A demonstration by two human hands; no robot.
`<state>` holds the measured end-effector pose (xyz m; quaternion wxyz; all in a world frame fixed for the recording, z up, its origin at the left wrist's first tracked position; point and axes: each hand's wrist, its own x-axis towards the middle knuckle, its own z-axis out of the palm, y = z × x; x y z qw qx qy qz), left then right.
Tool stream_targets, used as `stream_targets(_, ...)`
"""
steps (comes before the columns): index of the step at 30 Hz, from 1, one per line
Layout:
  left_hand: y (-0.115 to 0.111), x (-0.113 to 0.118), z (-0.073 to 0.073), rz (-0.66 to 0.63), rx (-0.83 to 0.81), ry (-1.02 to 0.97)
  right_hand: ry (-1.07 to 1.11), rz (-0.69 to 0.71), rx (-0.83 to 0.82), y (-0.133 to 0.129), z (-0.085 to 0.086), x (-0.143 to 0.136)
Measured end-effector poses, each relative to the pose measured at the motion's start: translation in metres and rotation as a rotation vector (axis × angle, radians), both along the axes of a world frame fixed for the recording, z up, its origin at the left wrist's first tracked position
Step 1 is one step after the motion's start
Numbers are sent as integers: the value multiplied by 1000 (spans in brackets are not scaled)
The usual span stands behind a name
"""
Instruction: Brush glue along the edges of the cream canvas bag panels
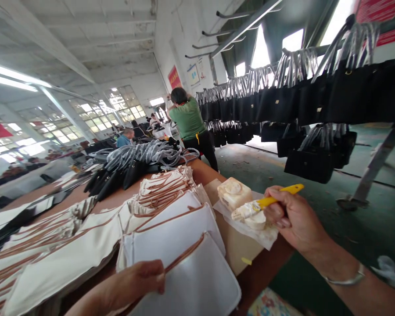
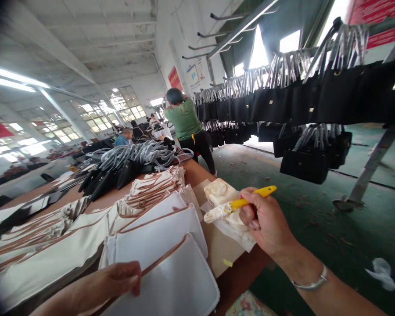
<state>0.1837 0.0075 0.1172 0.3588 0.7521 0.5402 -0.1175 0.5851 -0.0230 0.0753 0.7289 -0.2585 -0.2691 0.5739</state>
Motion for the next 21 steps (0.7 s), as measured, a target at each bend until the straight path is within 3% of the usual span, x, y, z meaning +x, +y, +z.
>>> stream_targets(2,5,4,-16,-16,34,6,-19,-7,-52,1,-10,-8)
stream_targets(7,15,45,-60,65,390,-49,-150,-53,-157,9,-36,-32)
stream_targets(12,18,89,-93,170,435,-86,-333,-32,-173,25,-55,-54)
stream_targets(16,13,96,-103,215,423,-141,-378,-25,-162,35,-63,-63)
stream_targets(21,1,92,-100,296,409,-208,-373,8,-160,35,-62,-64)
